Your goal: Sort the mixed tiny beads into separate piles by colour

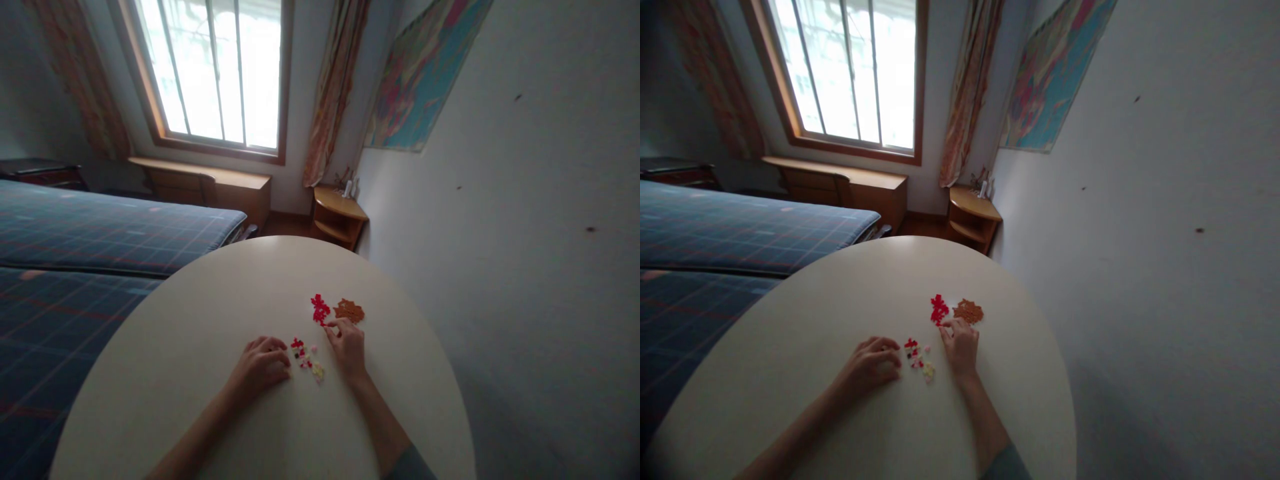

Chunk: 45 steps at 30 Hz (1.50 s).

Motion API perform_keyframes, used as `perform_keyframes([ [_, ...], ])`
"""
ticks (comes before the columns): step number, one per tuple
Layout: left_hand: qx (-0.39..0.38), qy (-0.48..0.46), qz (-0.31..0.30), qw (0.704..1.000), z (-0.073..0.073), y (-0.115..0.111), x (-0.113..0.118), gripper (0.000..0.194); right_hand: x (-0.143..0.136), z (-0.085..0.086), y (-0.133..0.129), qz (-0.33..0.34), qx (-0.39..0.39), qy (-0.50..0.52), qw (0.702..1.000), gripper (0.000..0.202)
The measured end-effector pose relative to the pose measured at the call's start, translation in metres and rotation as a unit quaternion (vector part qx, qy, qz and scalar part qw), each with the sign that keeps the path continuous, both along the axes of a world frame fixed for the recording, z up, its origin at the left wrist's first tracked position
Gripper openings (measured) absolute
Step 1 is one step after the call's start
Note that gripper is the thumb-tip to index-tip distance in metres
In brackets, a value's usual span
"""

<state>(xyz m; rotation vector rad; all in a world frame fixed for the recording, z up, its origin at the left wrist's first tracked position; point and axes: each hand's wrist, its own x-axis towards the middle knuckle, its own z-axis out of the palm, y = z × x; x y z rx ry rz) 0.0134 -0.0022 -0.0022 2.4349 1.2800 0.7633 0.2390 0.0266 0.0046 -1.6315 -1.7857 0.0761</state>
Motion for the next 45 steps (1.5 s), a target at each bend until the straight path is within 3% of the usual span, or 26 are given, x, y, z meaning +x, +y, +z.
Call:
perform_keyframes([
  [18, 0.011, -0.015, -0.012, 1.0, -0.003, 0.0015, -0.0002, 0.006, -0.0001, -0.0018, -0.0001, -0.037, -0.029, -0.055, 0.997, 0.007],
  [23, 0.018, -0.009, -0.006, 1.0, -0.0066, 0.0029, -0.0009, 0.011, 0.001, -0.0022, -0.0003, -0.049, -0.035, -0.037, 0.997, 0.017],
  [32, 0.013, -0.016, -0.011, 1.0, -0.003, 0.002, -0.0006, 0.013, 0.0024, -0.0037, -0.0003, 0.025, -0.03, -0.005, 0.999, 0.026],
  [45, 0.011, -0.017, 0.0, 1.0, -0.0062, 0.0019, -0.0016, 0.021, -0.0001, -0.0061, 0.0003, 0.044, -0.032, 0.013, 0.998, 0.031],
])
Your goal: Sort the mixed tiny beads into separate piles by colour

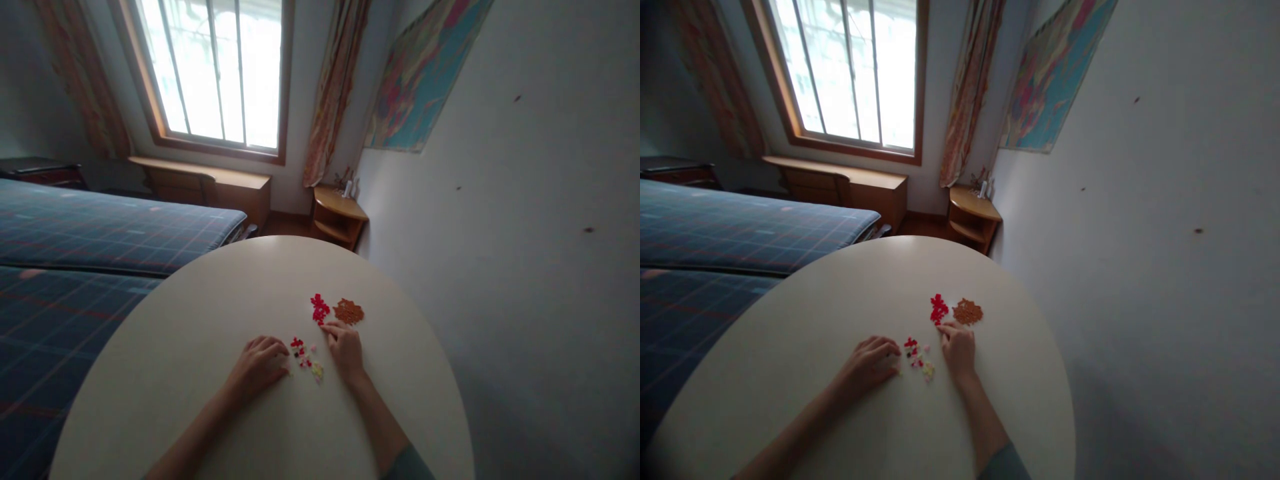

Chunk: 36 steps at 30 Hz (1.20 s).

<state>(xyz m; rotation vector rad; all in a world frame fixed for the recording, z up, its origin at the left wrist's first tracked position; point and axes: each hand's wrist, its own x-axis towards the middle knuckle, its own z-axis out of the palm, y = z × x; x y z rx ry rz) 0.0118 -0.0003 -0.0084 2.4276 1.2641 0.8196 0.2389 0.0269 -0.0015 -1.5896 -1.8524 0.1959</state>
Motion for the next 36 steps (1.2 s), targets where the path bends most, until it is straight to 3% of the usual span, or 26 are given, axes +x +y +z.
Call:
perform_keyframes([
  [14, -0.005, -0.002, 0.002, 1.0, 0.003, -0.001, 0.001, 0.019, 0.001, -0.003, 0.002, 0.009, 0.005, -0.016, 1.0, 0.032],
  [36, -0.019, 0.01, -0.001, 1.0, 0.003, 0.0, 0.001, 0.018, -0.004, 0.008, -0.001, -0.01, -0.043, -0.04, 0.998, 0.031],
])
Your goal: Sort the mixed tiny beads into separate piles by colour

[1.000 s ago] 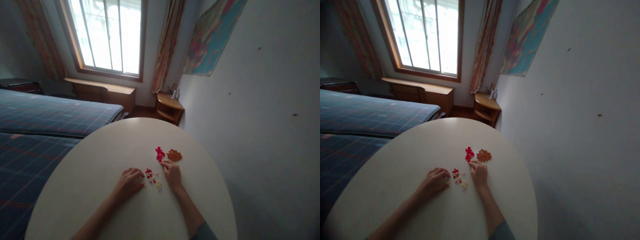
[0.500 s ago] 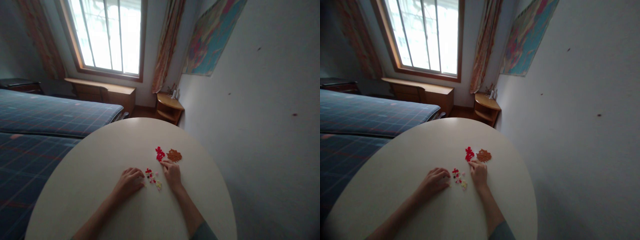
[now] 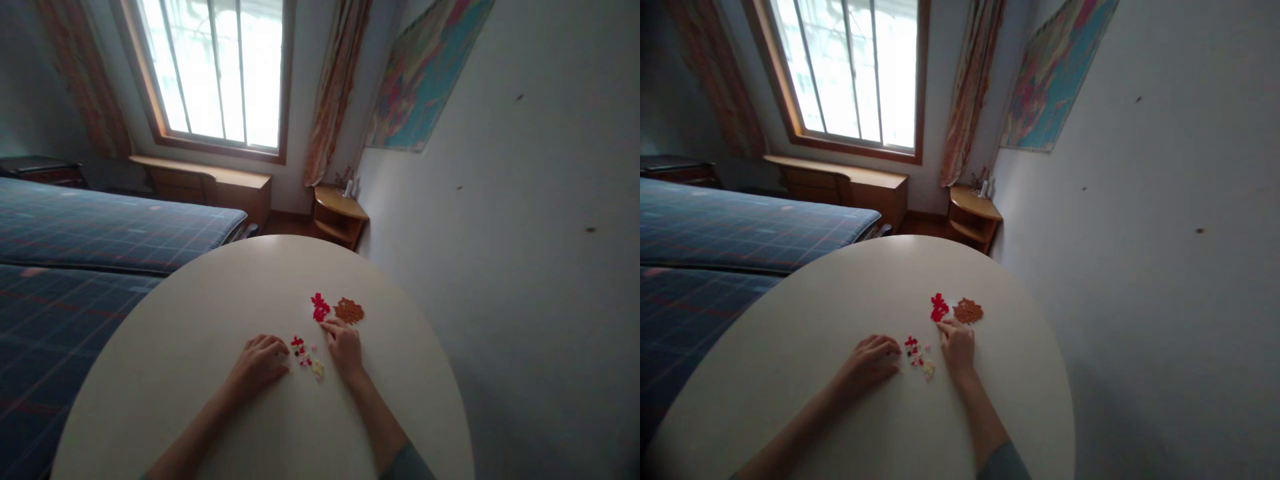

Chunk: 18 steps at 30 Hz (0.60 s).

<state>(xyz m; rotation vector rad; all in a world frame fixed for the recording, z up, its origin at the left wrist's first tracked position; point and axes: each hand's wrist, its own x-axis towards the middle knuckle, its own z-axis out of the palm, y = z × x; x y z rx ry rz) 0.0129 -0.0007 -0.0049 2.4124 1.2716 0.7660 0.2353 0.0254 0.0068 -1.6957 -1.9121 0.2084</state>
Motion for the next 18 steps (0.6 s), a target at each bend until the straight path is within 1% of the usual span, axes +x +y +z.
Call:
perform_keyframes([
  [6, 0.005, 0.006, -0.003, 1.0, -0.0006, 0.001, -0.0004, 0.02, 0.0004, -0.0021, 0.0001, -0.002, 0.011, 0.004, 1.0, 0.03],
  [10, 0.023, 0.023, -0.004, 0.999, 0.0012, 0.0004, 0.0004, 0.033, 0.0024, -0.007, 0.0011, 0.026, 0.043, 0.045, 0.998, 0.032],
  [13, 0.029, 0.046, -0.013, 0.998, 0.0014, -0.0003, 0.0008, 0.04, 0.0014, -0.009, -0.0001, 0.085, 0.062, 0.061, 0.993, 0.036],
  [16, 0.034, 0.062, -0.017, 0.997, 0.0002, -0.0007, 0.0003, 0.04, -0.0015, -0.0082, -0.003, 0.167, 0.053, 0.04, 0.984, 0.036],
  [18, 0.042, 0.065, -0.018, 0.997, -0.0004, -0.0008, -0.0001, 0.041, -0.0031, -0.0068, -0.0048, 0.202, 0.045, 0.022, 0.978, 0.034],
])
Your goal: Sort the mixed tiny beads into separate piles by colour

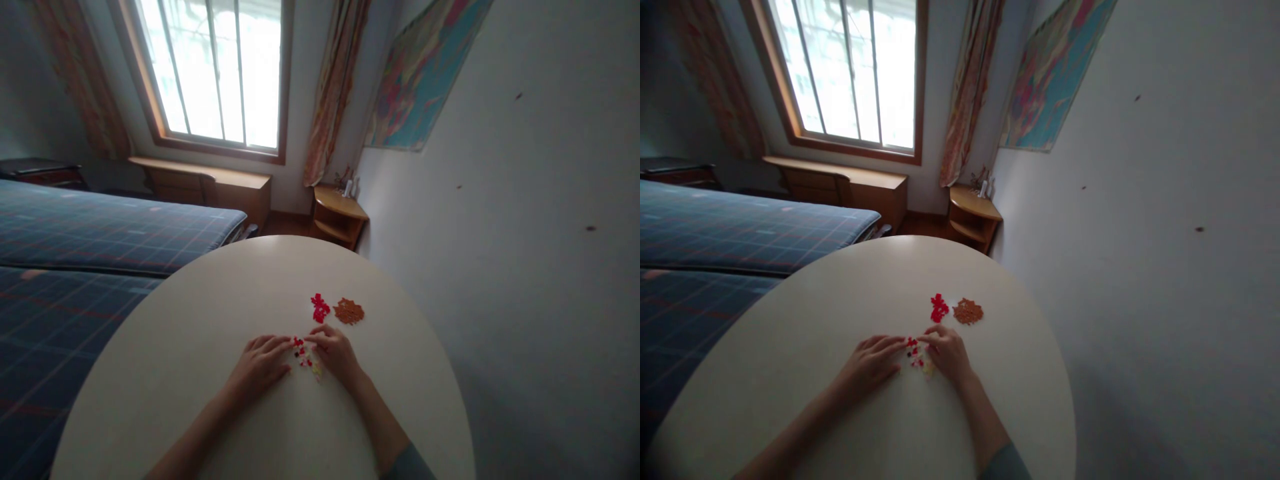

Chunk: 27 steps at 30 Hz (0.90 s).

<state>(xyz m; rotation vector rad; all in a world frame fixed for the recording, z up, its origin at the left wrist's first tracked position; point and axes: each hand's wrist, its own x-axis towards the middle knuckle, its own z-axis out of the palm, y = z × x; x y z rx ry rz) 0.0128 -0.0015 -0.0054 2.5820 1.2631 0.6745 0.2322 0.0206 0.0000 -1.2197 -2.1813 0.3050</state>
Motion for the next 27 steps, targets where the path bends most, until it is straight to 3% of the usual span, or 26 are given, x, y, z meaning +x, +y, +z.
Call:
perform_keyframes([
  [10, -0.007, 0.001, 0.015, 1.0, 0.0026, -0.0005, 0.0021, 0.041, -0.0011, 0.0021, -0.0004, 0.026, 0.012, -0.066, 0.997, 0.034],
  [27, -0.022, -0.109, 0.011, 0.994, 0.0035, 0.0025, 0.0025, 0.018, 0.0013, -0.0008, 0.002, -0.037, -0.034, 0.031, 0.998, 0.01],
])
